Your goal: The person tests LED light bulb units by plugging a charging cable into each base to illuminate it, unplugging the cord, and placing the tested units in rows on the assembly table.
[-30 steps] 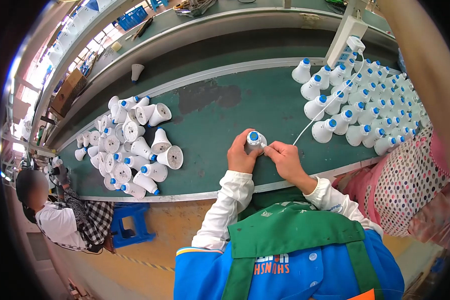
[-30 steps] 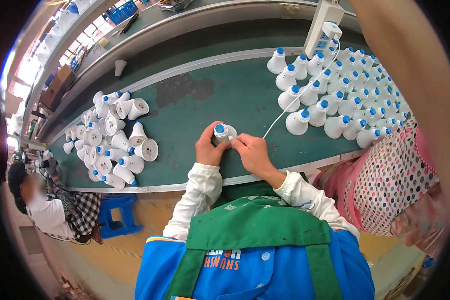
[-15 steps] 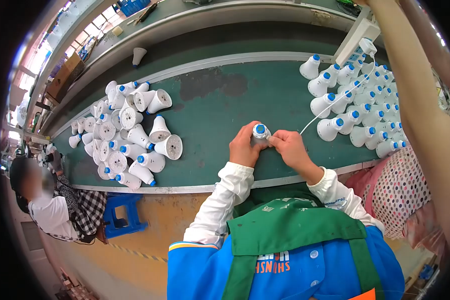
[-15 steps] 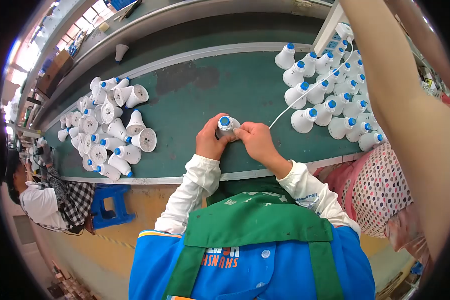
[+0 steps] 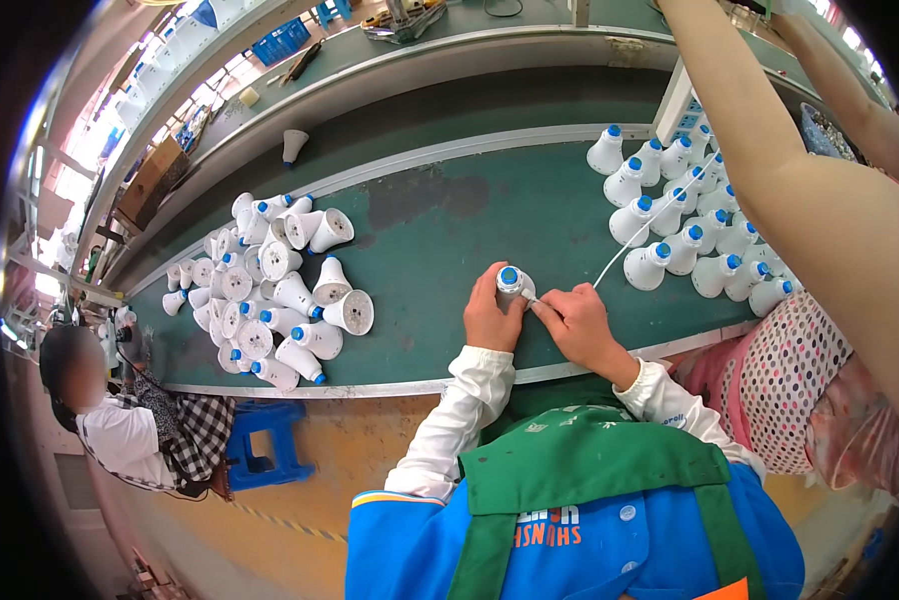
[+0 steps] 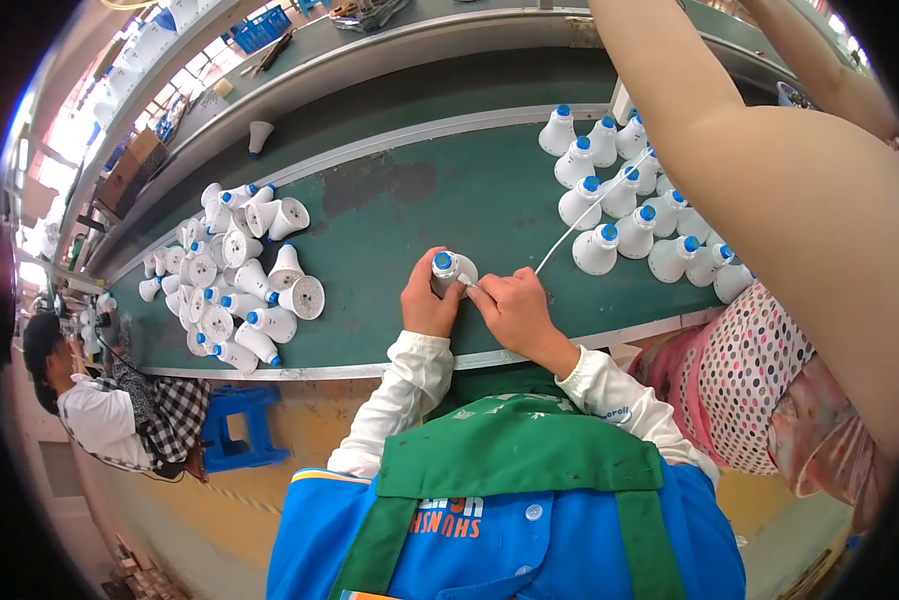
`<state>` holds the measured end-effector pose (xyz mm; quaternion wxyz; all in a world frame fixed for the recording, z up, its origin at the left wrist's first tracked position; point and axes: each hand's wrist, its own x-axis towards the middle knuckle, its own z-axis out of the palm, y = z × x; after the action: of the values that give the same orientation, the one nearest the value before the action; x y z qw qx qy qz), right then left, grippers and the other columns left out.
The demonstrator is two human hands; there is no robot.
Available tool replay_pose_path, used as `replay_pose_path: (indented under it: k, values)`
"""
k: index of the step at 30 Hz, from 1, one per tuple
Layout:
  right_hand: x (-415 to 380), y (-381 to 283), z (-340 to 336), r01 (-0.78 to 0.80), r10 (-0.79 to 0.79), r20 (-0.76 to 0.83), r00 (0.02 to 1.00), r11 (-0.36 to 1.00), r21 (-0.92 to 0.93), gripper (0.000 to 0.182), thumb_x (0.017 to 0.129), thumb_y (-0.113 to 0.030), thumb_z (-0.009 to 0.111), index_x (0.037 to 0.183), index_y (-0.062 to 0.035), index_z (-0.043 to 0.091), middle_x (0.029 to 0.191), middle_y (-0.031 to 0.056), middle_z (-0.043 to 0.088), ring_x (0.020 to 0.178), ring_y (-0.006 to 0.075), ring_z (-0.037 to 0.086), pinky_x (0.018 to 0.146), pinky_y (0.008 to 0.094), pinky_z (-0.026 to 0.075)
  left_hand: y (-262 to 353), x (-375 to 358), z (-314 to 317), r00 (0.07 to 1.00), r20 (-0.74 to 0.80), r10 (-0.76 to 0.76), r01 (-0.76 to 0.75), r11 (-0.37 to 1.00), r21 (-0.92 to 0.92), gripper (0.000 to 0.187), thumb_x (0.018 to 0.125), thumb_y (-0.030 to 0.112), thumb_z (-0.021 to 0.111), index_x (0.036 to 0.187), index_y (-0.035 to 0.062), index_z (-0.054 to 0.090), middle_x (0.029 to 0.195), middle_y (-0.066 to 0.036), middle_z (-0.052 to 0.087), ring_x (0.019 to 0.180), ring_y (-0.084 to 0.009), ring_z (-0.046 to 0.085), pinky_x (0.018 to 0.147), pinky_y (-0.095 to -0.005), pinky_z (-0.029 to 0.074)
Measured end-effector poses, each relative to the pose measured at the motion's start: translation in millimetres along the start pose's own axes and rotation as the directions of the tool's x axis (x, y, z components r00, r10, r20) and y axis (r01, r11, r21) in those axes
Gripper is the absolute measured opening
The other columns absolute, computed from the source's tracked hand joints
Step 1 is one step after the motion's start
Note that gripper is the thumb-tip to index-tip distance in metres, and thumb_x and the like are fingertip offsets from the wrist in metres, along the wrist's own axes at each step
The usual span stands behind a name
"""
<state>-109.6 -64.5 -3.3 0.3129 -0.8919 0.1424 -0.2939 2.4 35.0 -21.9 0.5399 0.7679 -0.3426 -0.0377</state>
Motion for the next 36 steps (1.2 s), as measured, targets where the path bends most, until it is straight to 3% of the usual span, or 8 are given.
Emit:
replay_pose_path:
  k: [4,10,15,18,24,31,34,36]
  values:
    - [0.3,0.2,2.2,-0.032,0.032,0.001,0.999,0.999,0.016,0.015,0.084,-0.018,0.063,0.074,-0.0073,0.063,0.060,0.0055,0.058,0.055,0.0236,0.053,0.066,0.0332,0.038,-3.0,-3.1,4.4,1.000,-0.027,-0.001,0.001,1.000,-0.004,0.050,0.071,0.006,0.069,0.118,0.0059,0.053,0.111,-0.015,0.061,0.100,-0.0333,0.060,0.084,-0.0388,0.049]
    - [0.4,0.1,3.1,-0.049,0.049,0.012,0.999,0.999,0.021,0.015,0.083,-0.018,0.063,0.073,-0.0069,0.063,0.060,0.0067,0.058,0.054,0.0245,0.054,0.065,0.0337,0.039,-2.1,-2.8,4.0,0.997,0.012,-0.074,0.074,0.997,-0.039,0.049,0.072,0.007,0.069,0.118,0.0048,0.053,0.109,-0.016,0.062,0.098,-0.0335,0.061,0.083,-0.0388,0.049]
    - [0.3,2.0,5.4,-0.045,0.044,0.008,0.999,0.999,0.029,0.015,0.084,-0.017,0.063,0.074,-0.0065,0.064,0.060,0.0070,0.058,0.054,0.0250,0.054,0.064,0.0342,0.039,-4.9,-2.9,5.1,1.000,-0.018,0.008,-0.008,1.000,-0.004,0.048,0.073,0.007,0.068,0.118,0.0050,0.054,0.109,-0.016,0.062,0.099,-0.0335,0.061,0.083,-0.0380,0.049]
    - [1.6,0.2,6.6,-0.020,0.022,-0.040,0.999,0.998,0.054,0.021,0.085,-0.018,0.060,0.067,-0.0076,0.057,0.054,0.0066,0.056,0.051,0.0270,0.053,0.063,0.0360,0.037,-3.6,-3.5,4.0,1.000,-0.003,-0.022,0.022,1.000,-0.017,0.048,0.073,0.007,0.068,0.119,0.0048,0.053,0.110,-0.016,0.061,0.099,-0.0336,0.061,0.083,-0.0381,0.049]
    - [1.9,1.1,6.7,-0.031,0.032,-0.020,0.999,0.998,0.046,0.021,0.085,-0.018,0.060,0.067,-0.0073,0.057,0.054,0.0069,0.055,0.051,0.0274,0.052,0.063,0.0362,0.037,-2.9,-3.2,4.6,1.000,-0.010,-0.021,0.021,1.000,0.000,0.047,0.073,0.006,0.067,0.118,0.0046,0.053,0.110,-0.016,0.061,0.099,-0.0333,0.061,0.084,-0.0379,0.049]
    - [0.6,2.3,4.9,-0.065,0.064,0.030,0.998,0.997,0.041,0.016,0.084,-0.017,0.062,0.073,-0.0065,0.064,0.060,0.0069,0.058,0.054,0.0251,0.053,0.063,0.0345,0.038,-5.5,-3.0,5.0,1.000,-0.001,-0.029,0.029,0.999,-0.015,0.047,0.073,0.005,0.067,0.118,0.0047,0.054,0.111,-0.016,0.061,0.100,-0.0330,0.061,0.084,-0.0379,0.049]
    - [0.8,1.6,4.6,-0.059,0.058,0.012,0.998,0.997,0.056,0.018,0.084,-0.018,0.061,0.070,-0.0064,0.061,0.058,0.0068,0.057,0.053,0.0258,0.053,0.063,0.0350,0.038,-5.0,-3.5,7.5,0.998,-0.056,-0.001,0.002,1.000,0.007,0.044,0.073,0.003,0.065,0.116,0.0043,0.057,0.103,-0.013,0.064,0.094,-0.0238,0.063,0.082,-0.0330,0.049]
    - [0.5,2.0,7.2,-0.045,0.046,-0.021,0.999,0.997,0.070,0.022,0.085,-0.018,0.059,0.066,-0.0067,0.057,0.054,0.0067,0.055,0.051,0.0267,0.053,0.063,0.0361,0.037,-3.2,-3.8,7.3,0.998,-0.057,0.001,0.000,1.000,0.005,0.043,0.073,0.002,0.064,0.115,0.0042,0.057,0.103,-0.013,0.064,0.094,-0.0231,0.063,0.082,-0.0327,0.049]
